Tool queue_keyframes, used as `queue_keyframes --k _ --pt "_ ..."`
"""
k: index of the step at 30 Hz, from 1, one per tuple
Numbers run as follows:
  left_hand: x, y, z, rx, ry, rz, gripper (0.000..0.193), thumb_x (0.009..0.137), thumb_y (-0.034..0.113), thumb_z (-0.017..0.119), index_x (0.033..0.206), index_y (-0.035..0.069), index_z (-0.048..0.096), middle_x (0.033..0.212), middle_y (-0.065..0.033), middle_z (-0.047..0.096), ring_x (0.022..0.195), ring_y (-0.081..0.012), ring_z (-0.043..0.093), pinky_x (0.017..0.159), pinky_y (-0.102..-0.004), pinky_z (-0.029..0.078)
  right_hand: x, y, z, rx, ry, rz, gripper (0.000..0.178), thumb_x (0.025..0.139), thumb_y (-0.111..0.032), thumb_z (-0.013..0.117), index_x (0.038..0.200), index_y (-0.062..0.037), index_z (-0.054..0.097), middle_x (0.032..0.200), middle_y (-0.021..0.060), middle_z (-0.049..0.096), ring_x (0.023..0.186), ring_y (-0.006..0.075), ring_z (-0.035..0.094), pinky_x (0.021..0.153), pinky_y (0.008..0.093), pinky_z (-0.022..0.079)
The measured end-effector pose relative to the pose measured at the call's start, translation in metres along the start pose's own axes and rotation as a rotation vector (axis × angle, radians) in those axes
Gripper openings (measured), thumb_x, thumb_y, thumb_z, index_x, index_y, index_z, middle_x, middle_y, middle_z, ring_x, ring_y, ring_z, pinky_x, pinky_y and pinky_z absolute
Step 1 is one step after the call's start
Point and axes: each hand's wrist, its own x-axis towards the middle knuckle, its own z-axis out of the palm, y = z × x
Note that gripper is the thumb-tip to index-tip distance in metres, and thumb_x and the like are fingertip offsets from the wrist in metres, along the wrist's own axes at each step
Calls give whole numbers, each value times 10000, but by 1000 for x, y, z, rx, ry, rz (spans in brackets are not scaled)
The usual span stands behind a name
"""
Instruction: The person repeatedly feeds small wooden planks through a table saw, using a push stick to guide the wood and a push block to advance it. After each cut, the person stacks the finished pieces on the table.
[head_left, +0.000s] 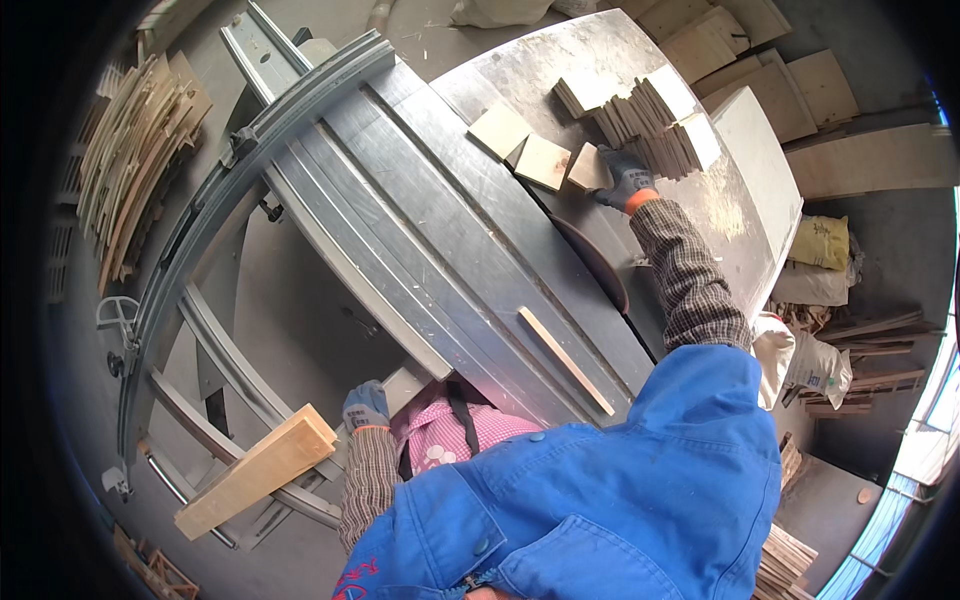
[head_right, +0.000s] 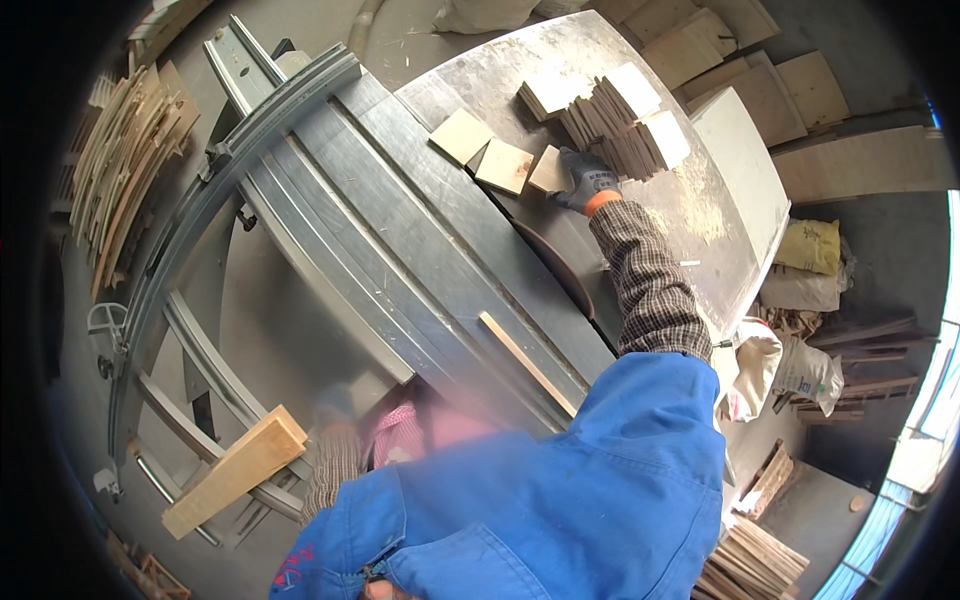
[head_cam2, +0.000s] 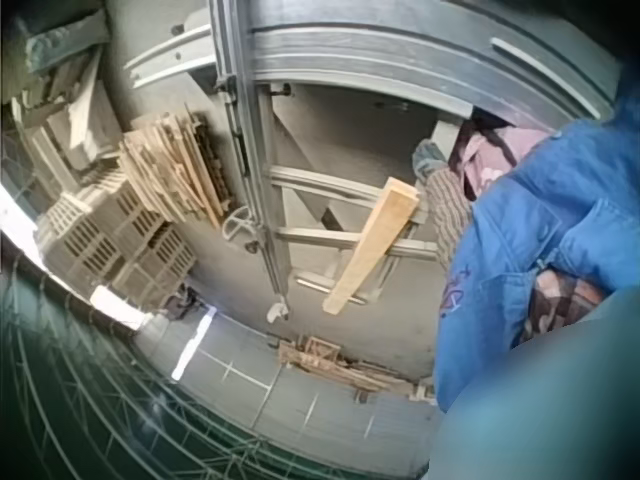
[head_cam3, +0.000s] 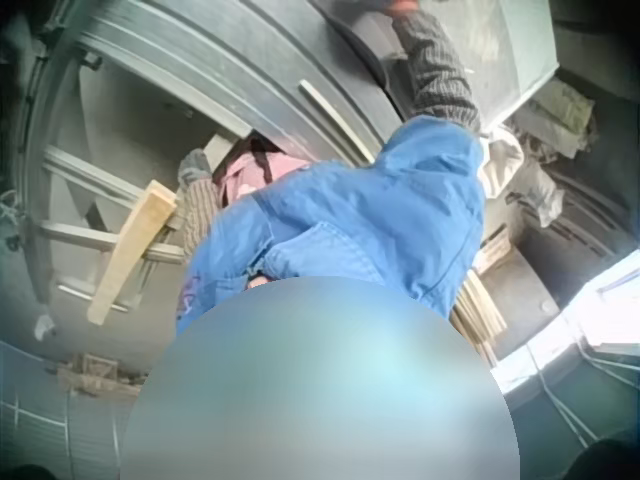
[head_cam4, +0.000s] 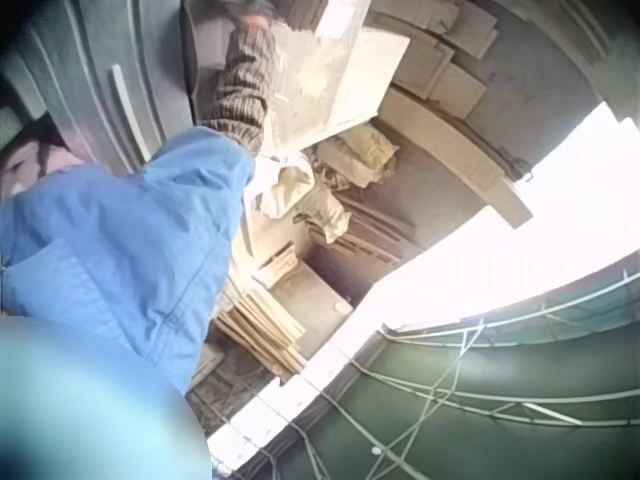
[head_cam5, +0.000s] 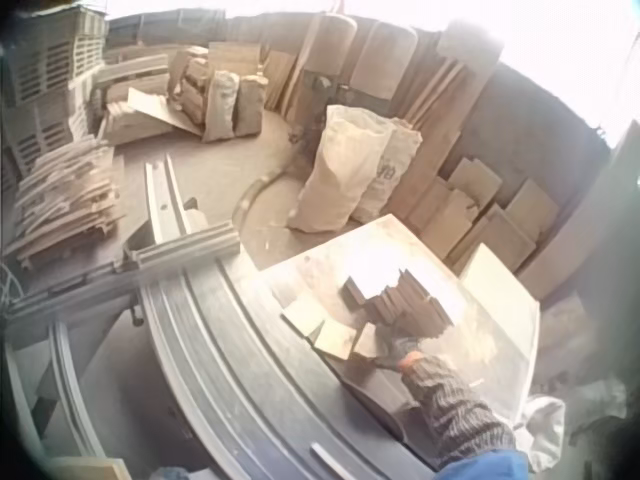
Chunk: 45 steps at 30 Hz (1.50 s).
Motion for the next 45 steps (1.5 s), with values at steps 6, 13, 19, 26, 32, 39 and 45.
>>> queue_keyframes --k 6,13,19,26,32,39,45 --pt "13 -6 -26 -72 -22 -3 291 951 272 474 935 136 730 904 -154 717 841 -379 664 785 -497 541 44 -59 -4 76 72 -91 955 691 -472 836 1482 -134 419 1442 190 477 1326 389 462 1095 444 406" --pt "15 19 -36 38 -254 -105 284 947 278 484 937 128 724 930 -143 720 861 -378 670 799 -500 538 40 -77 -4 -69 -85 27 1038 676 -502 827 1520 -118 361 1453 198 453 1351 385 429 1138 448 352" --pt "16 6 -22 -35 -96 -14 227 923 262 531 984 137 711 913 -138 708 860 -362 654 813 -501 525 83 -100 -20 71 106 12 1121 645 -630 788 1526 -92 350 1409 240 470 1304 397 465 1107 463 385" --pt "9 21 -35 -48 -205 -82 252 914 255 505 934 137 727 884 -159 712 848 -373 666 789 -501 536 132 -142 6 1 -53 143 1097 633 -544 837 1500 -59 371 1380 196 533 1272 358 526 1075 442 435" --pt "15 10 -25 -95 -92 -34 229 911 270 540 924 137 726 877 -144 714 832 -359 668 770 -487 543 176 -86 -44 -71 201 284 1220 638 -649 749 1559 -17 258 1332 213 564 1240 337 567 1023 412 478" --pt "12 5 -23 -114 -3 4 197 896 268 578 943 146 725 868 -129 708 816 -348 661 760 -481 543 194 -26 -76 -297 -73 598 1243 683 -688 725 1602 -91 140 1296 192 630 1150 311 647 1010 447 484" --pt "19 14 -37 -120 -75 -16 234 894 265 550 933 133 739 865 -147 714 823 -361 664 766 -486 544 197 -23 -70 -345 -295 635 1164 738 -786 619 1604 -152 168 1551 187 399 1419 334 421 1203 527 242"
